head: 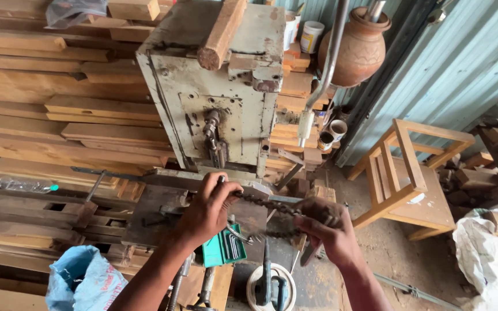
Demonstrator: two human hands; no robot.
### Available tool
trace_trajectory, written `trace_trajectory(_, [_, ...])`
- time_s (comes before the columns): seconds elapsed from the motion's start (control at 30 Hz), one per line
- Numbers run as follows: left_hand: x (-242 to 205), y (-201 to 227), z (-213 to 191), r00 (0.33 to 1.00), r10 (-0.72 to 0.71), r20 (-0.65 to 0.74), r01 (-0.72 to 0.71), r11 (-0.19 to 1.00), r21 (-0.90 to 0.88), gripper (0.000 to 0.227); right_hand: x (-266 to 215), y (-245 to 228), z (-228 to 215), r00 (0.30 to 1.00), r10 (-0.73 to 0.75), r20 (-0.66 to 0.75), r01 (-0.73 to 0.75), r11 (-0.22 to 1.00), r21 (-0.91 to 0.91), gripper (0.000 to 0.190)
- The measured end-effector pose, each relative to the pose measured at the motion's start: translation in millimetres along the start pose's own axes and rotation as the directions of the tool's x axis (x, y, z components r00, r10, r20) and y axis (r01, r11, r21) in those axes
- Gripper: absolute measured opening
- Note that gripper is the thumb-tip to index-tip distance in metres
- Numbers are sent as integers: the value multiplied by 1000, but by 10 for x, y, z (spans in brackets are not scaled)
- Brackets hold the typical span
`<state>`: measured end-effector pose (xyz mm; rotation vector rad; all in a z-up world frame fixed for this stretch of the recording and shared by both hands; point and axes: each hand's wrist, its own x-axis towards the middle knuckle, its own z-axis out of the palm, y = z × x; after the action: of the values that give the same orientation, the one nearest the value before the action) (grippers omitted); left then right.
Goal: Inspecting and adjusting the drive chain and mechanical components of a woodworking machine.
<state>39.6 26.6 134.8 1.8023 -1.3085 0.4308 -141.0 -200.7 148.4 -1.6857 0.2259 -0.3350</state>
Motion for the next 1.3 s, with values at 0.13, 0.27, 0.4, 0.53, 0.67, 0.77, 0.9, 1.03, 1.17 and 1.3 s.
trace_trajectory(0.13, [-12,-195,182,999,-26,-22,25,999,-25,25,6,-63,15,994,110,-14,-108,987,116,31])
trace_trajectory(0.27, [-4,-73,233,1000,0,-31,-1,1000,-24,27,-52,-150,-59,994,94,-51,-93,995,21,30])
trace_trajectory(0.4, [-86,-259,363,996,-91,23,94,960,-262,17,-59,-269,-116,992,93,-82,-109,971,-214,27])
trace_trajectory(0.53, [-47,-73,205,924,-210,318,380,447,-810,30,-42,-197,-226,993,65,-96,-66,998,-13,26])
trace_trajectory(0.67, [-65,18,105,907,-226,355,420,431,-799,26,-29,-39,-334,999,-34,-32,39,985,170,26])
trace_trajectory(0.77, [-142,-21,129,935,-194,297,351,625,-697,21,18,-88,-353,986,-164,36,149,952,267,21])
trace_trajectory(0.9, [-190,9,197,914,-217,342,403,583,-706,18,83,-598,-172,997,-79,-8,78,997,-20,26])
trace_trajectory(1.03, [-236,49,236,922,-208,328,386,578,-719,27,178,-716,-93,959,-225,175,245,964,-106,26])
trace_trajectory(1.17, [-157,164,254,926,-205,318,378,547,-747,29,229,-800,10,988,-80,130,95,989,-115,29])
trace_trajectory(1.3, [-100,206,399,945,-131,299,316,597,-738,39,231,-795,-52,978,-136,156,159,977,-140,24])
